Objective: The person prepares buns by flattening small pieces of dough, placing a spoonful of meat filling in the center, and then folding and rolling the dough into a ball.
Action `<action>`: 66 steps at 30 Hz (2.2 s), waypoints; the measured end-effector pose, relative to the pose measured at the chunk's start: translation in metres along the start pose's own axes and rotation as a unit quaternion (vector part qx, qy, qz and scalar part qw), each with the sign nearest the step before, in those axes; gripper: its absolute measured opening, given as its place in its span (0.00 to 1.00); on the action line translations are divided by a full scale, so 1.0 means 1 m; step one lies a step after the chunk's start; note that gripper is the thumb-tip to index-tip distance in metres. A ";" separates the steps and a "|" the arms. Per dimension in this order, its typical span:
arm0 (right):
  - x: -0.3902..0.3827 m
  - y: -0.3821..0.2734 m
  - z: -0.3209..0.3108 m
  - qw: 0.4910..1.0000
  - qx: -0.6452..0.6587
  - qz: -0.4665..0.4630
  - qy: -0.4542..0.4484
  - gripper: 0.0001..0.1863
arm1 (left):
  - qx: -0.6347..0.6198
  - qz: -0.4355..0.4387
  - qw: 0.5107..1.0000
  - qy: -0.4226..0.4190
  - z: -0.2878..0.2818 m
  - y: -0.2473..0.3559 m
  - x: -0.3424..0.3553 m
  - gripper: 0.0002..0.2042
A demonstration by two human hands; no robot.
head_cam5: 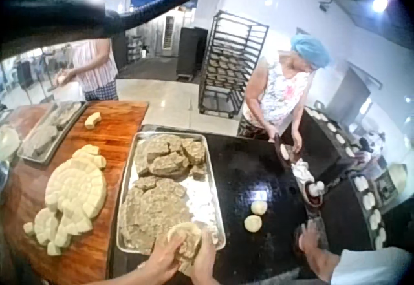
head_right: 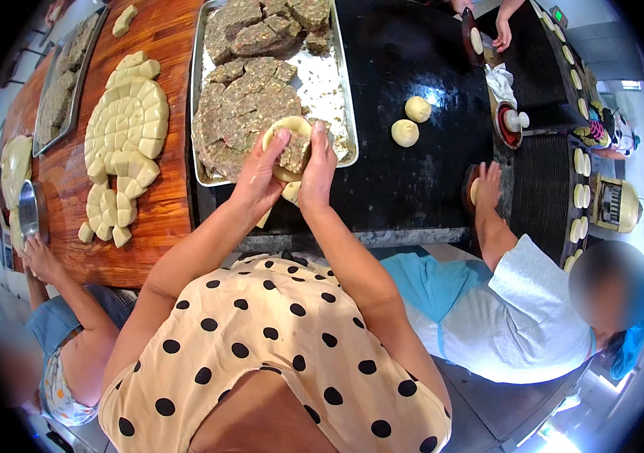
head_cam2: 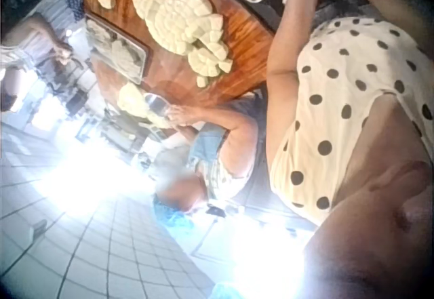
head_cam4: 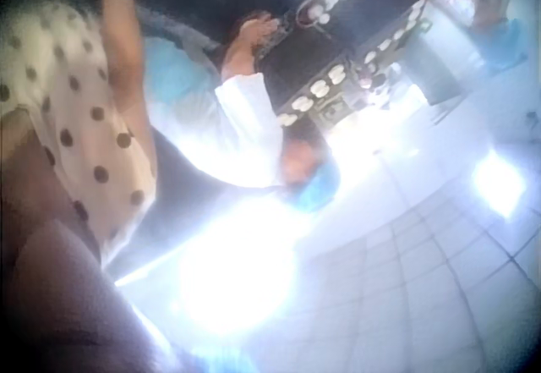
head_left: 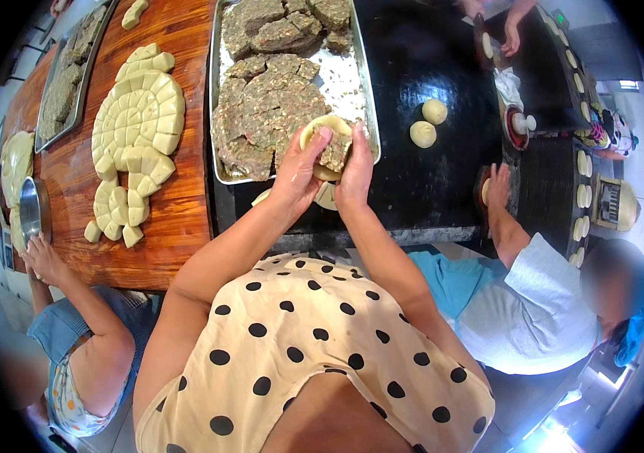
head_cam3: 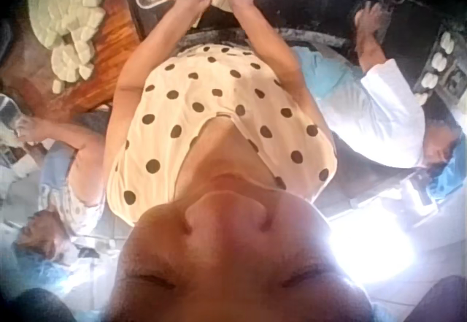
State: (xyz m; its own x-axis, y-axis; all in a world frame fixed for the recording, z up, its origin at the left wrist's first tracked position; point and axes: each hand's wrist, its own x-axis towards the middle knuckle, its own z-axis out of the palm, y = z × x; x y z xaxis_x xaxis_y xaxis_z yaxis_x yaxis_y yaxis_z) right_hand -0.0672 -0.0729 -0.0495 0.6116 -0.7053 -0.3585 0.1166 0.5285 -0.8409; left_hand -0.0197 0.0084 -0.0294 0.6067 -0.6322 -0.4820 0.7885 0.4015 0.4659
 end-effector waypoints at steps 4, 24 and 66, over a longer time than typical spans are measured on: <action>-0.005 0.000 -0.008 1.000 0.000 -0.019 0.014 0.21 | 0.017 -0.003 1.000 -0.003 0.001 -0.012 -0.003 0.16; -0.014 -0.024 -0.036 0.992 0.023 0.040 -0.115 0.27 | 0.018 -0.057 0.997 -0.039 -0.006 -0.021 0.000 0.16; -0.021 -0.037 0.014 0.857 -0.357 -0.364 -0.070 0.17 | 0.277 0.074 0.954 0.084 0.015 -0.028 0.047 0.29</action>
State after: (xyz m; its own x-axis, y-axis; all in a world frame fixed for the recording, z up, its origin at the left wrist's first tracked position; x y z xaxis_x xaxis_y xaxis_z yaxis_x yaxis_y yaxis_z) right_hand -0.0735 -0.0710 -0.0053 0.6736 -0.6359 0.3766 0.0281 -0.4872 -0.8728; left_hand -0.0148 -0.0425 -0.0535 0.7514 -0.4621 -0.4711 0.5468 0.0363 0.8365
